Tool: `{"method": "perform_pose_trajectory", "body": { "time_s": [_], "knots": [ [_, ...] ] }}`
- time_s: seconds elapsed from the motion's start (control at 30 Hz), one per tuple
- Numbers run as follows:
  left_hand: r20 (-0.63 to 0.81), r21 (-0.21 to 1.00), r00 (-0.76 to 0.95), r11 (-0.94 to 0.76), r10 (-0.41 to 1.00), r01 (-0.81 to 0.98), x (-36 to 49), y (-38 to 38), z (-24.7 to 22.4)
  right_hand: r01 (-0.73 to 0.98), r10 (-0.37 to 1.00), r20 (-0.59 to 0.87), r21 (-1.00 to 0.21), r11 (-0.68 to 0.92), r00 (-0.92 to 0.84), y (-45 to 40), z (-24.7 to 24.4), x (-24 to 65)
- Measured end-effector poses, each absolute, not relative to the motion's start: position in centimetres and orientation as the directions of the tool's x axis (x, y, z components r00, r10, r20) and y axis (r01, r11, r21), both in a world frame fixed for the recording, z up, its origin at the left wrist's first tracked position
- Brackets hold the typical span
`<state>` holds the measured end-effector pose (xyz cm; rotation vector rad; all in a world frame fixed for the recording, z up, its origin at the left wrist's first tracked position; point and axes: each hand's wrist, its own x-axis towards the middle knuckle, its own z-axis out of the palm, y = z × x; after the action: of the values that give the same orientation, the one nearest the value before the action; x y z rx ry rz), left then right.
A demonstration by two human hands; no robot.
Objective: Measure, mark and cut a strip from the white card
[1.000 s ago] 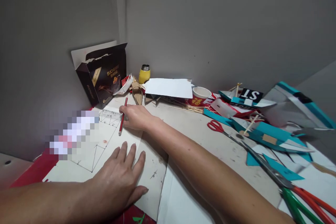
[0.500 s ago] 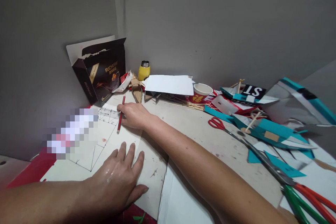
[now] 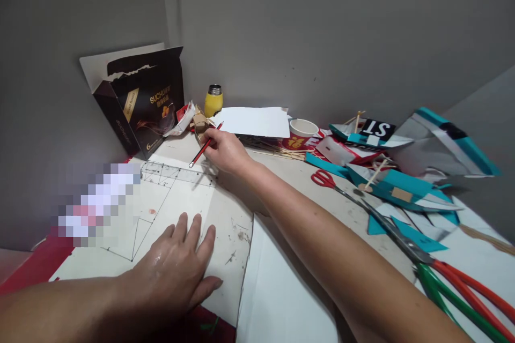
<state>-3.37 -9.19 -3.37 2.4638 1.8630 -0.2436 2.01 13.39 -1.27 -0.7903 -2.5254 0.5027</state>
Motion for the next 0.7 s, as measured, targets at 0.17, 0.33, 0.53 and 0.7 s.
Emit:
{"method": "perform_pose_trajectory", "body": {
  "time_s": [0.17,0.33,0.53,0.7],
  "knots": [
    [-0.138,-0.078,0.265,-0.277,0.954,0.958,-3.3,-9.1,-3.6,0.439,0.583,0.253,-0.451,0.777,-0.772,12.9,-2.1,2.0],
    [-0.127,-0.087,0.260,-0.272,0.957,0.958,-3.2,-9.2,-3.7,0.344,0.430,0.177,-0.371,0.862,-0.886,11.2,-2.4,1.6],
    [-0.119,-0.095,0.257,-0.269,0.959,0.958,-3.3,-9.2,-3.4,0.269,0.298,0.094,-0.240,0.933,-0.950,10.2,-1.8,1.3],
    [-0.114,-0.108,0.261,-0.273,0.958,0.956,-3.3,-9.1,-3.5,0.261,0.270,0.035,-0.154,0.953,-0.962,9.8,-0.9,0.9]
  ]
}}
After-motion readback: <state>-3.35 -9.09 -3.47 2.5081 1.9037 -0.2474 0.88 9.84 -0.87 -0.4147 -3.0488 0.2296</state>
